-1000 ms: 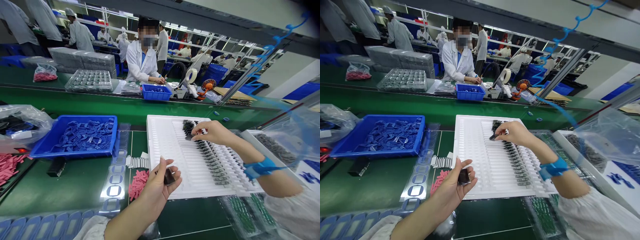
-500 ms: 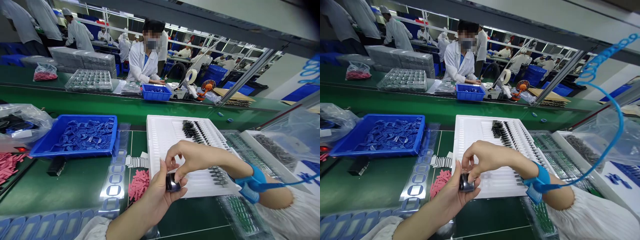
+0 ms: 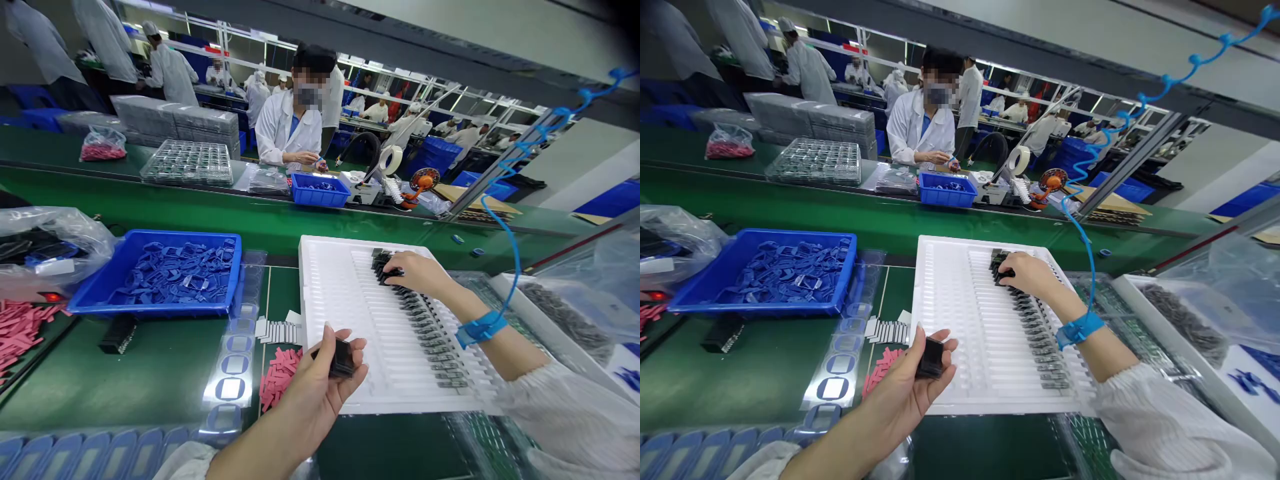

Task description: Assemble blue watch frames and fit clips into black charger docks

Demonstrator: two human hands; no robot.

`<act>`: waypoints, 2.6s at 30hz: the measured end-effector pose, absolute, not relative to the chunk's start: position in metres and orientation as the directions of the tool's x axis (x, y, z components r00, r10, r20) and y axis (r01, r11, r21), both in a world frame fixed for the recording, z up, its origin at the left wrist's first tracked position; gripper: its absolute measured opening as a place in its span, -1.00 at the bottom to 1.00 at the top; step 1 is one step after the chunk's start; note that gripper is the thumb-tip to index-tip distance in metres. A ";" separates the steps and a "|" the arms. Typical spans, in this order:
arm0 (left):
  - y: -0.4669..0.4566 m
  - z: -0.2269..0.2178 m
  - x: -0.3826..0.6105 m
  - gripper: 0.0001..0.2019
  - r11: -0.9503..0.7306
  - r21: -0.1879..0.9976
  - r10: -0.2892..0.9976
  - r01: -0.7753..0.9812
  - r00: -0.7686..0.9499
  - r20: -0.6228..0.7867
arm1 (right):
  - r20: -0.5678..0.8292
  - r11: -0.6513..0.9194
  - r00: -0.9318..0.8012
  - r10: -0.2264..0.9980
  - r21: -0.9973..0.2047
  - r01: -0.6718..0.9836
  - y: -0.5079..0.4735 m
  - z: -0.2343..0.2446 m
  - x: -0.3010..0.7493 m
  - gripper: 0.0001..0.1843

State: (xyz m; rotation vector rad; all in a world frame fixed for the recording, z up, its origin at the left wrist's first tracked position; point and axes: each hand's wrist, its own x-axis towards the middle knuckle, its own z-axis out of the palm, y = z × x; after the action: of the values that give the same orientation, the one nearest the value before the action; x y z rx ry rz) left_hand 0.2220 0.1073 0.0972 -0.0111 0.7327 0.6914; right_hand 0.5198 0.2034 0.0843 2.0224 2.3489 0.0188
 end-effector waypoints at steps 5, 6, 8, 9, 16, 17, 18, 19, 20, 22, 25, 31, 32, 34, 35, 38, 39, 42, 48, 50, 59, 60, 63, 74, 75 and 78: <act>0.108 0.096 0.221 -0.74 0.768 0.216 0.600 -0.603 0.557 -0.574 | -0.025 0.168 -0.166 0.986 0.074 0.983 0.205 0.084 0.513 -0.92; 0.108 0.095 0.220 -0.76 0.762 0.225 0.610 -0.608 0.557 -0.563 | -0.026 0.166 -0.164 0.986 0.075 0.983 0.206 0.085 0.512 -0.93; 0.108 0.093 0.219 -0.81 0.746 0.246 0.635 -0.618 0.551 -0.541 | -0.018 0.153 -0.152 0.988 0.068 0.986 0.205 0.092 0.509 -0.93; 0.109 0.092 0.219 -0.82 0.740 0.254 0.644 -0.622 0.548 -0.533 | -0.007 0.144 -0.144 0.990 0.060 0.988 0.203 0.097 0.506 -0.92; 0.112 0.086 0.223 -0.82 0.722 0.330 0.675 -0.608 0.511 -0.533 | -0.101 0.314 -0.435 0.895 -0.551 0.773 0.168 0.168 0.437 -0.63; 0.112 0.086 0.224 -0.81 0.720 0.344 0.679 -0.602 0.511 -0.527 | -0.158 0.321 -0.527 0.835 -0.637 0.700 0.164 0.174 0.424 -0.62; 0.111 0.087 0.225 -0.79 0.723 0.360 0.680 -0.589 0.517 -0.520 | -0.195 0.314 -0.586 0.786 -0.691 0.651 0.161 0.177 0.413 -0.62; 0.110 0.088 0.226 -0.77 0.729 0.376 0.678 -0.572 0.527 -0.512 | -0.228 0.299 -0.622 0.749 -0.723 0.624 0.159 0.178 0.403 -0.61; 0.109 0.089 0.226 -0.75 0.740 0.389 0.670 -0.549 0.543 -0.506 | -0.254 0.280 -0.639 0.726 -0.739 0.612 0.158 0.176 0.395 -0.61; 0.107 0.090 0.225 -0.72 0.765 0.396 0.643 -0.508 0.568 -0.513 | -0.295 0.244 -0.644 0.706 -0.752 0.612 0.157 0.168 0.385 -0.59; 0.103 0.089 0.222 -0.76 0.787 0.366 0.615 -0.497 0.576 -0.539 | -0.263 0.241 -0.633 0.728 -0.766 0.596 0.152 0.155 0.379 -0.60; 0.101 0.089 0.218 -0.87 0.777 0.342 0.620 -0.528 0.553 -0.557 | -0.089 0.360 -0.442 0.893 -0.450 0.817 0.159 0.149 0.415 -0.71; 0.101 0.091 0.218 -0.87 0.777 0.333 0.616 -0.534 0.533 -0.580 | -0.051 0.295 -0.329 0.943 -0.332 0.896 0.166 0.147 0.430 -0.73; 0.101 0.097 0.217 -0.88 0.774 0.325 0.605 -0.543 0.485 -0.631 | 0.003 0.158 -0.161 0.987 -0.195 0.968 0.183 0.140 0.462 -0.76; 0.102 0.099 0.217 -0.88 0.775 0.323 0.601 -0.544 0.473 -0.645 | 0.009 0.108 -0.108 0.994 -0.137 0.985 0.191 0.134 0.476 -0.79; 0.101 0.106 0.216 -0.87 0.777 0.315 0.593 -0.544 0.468 -0.655 | -0.031 0.051 -0.051 0.998 0.003 0.999 0.209 0.110 0.504 -0.82; 0.101 0.108 0.216 -0.87 0.778 0.317 0.593 -0.542 0.466 -0.657 | -0.049 0.049 -0.047 0.998 0.037 0.998 0.212 0.101 0.507 -0.80; 0.101 0.110 0.215 -0.87 0.775 0.340 0.599 -0.533 0.445 -0.666 | -0.090 0.042 -0.032 0.995 0.107 0.993 0.216 0.083 0.509 -0.73; 0.102 0.106 0.211 -0.89 0.769 0.351 0.607 -0.534 0.436 -0.665 | -0.118 0.023 -0.008 0.993 0.122 0.992 0.217 0.088 0.505 -0.76; 0.103 0.101 0.210 -0.89 0.762 0.344 0.612 -0.549 0.436 -0.659 | -0.089 0.011 -0.003 0.996 0.093 0.996 0.215 0.099 0.499 -0.81; 0.107 0.094 0.207 -0.86 0.714 0.376 0.670 -0.590 0.421 -0.612 | -0.208 0.306 -0.557 0.804 -0.659 0.687 0.160 0.172 0.401 -0.65; 0.106 0.095 0.206 -0.86 0.716 0.376 0.674 -0.588 0.441 -0.593 | -0.229 0.292 -0.608 0.760 -0.715 0.635 0.155 0.175 0.388 -0.64; 0.103 0.095 0.199 -0.85 0.719 0.374 0.680 -0.586 0.482 -0.553 | -0.262 0.256 -0.645 0.718 -0.762 0.595 0.148 0.175 0.358 -0.64; 0.100 0.078 0.159 -0.87 0.644 0.250 0.726 -0.723 0.473 -0.500 | -0.072 0.356 -0.590 0.804 -0.737 0.575 0.143 0.164 0.308 -0.74; 0.100 0.078 0.155 -0.86 0.637 0.227 0.724 -0.736 0.472 -0.502 | -0.027 0.391 -0.573 0.819 -0.705 0.592 0.141 0.161 0.301 -0.77; 0.101 0.078 0.140 -0.85 0.607 0.169 0.727 -0.777 0.456 -0.513 | 0.149 0.546 -0.582 0.799 -0.584 0.600 0.136 0.149 0.282 -0.86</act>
State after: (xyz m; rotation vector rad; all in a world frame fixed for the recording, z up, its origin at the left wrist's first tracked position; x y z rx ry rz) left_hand 0.1402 0.1014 0.0779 -0.0942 0.5850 0.9283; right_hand 0.2819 0.1356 0.1495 1.4840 3.1036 -0.8852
